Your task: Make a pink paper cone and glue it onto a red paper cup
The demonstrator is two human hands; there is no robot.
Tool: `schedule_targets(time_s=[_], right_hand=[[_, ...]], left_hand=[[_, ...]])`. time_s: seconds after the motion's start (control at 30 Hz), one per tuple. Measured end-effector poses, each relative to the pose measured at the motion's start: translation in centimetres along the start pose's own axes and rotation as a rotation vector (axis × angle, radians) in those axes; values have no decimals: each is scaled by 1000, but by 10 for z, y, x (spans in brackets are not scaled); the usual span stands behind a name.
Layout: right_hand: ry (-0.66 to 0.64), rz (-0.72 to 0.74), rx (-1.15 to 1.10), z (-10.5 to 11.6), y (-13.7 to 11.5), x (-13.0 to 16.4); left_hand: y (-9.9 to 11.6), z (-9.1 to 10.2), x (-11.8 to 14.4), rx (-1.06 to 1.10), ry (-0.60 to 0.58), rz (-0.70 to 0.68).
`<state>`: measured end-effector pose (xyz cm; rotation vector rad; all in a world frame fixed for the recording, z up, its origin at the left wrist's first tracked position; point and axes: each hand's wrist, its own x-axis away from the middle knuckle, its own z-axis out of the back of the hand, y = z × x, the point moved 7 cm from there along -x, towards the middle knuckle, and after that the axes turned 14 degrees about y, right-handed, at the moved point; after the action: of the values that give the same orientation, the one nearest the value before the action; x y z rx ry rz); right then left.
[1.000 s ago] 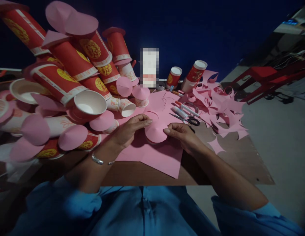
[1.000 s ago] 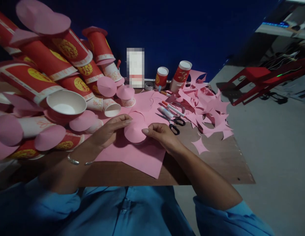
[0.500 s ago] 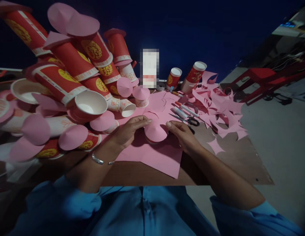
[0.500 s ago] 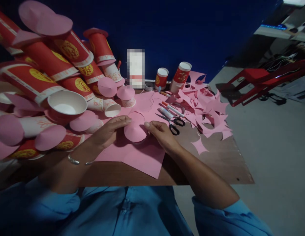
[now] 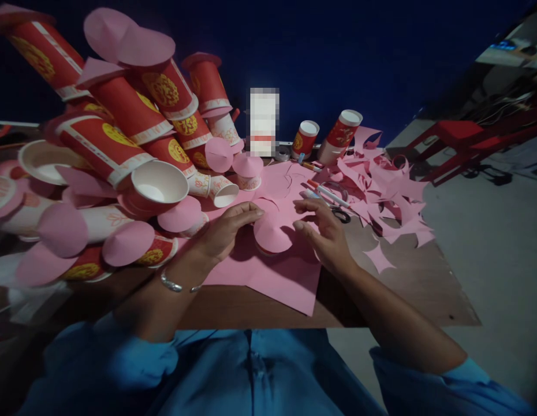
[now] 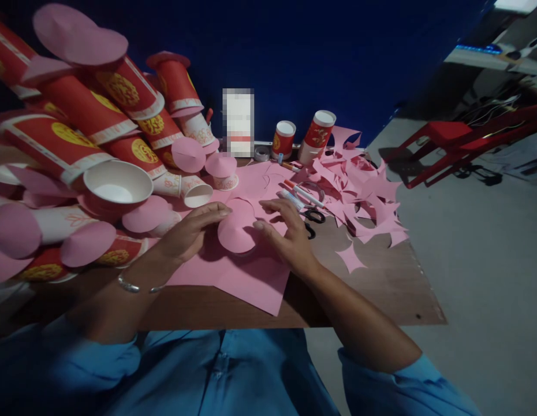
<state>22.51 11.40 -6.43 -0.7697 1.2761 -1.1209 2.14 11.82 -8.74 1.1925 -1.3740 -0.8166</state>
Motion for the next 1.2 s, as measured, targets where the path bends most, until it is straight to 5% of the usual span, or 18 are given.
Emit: schedule_targets(time_s=[0.17, 0.37, 0.47, 0.67, 1.0, 1.2], right_hand=[[-107, 421, 184, -8, -27, 13], [-136, 449, 296, -13, -28, 16], [-142, 458, 277, -13, -30, 16], [-150, 423, 271, -14, -28, 15], [-156, 406, 234, -11, -22, 17], [-160, 403, 260, -11, -23, 16]], left_hand=[[14, 1, 3, -54, 11, -172], [52, -3, 26, -487, 113, -823], [56, -7, 33, -575, 115, -965], [54, -8, 32, -606, 112, -958], [44, 2, 17, -355, 96, -605], [49, -2, 24, -510, 71, -808]])
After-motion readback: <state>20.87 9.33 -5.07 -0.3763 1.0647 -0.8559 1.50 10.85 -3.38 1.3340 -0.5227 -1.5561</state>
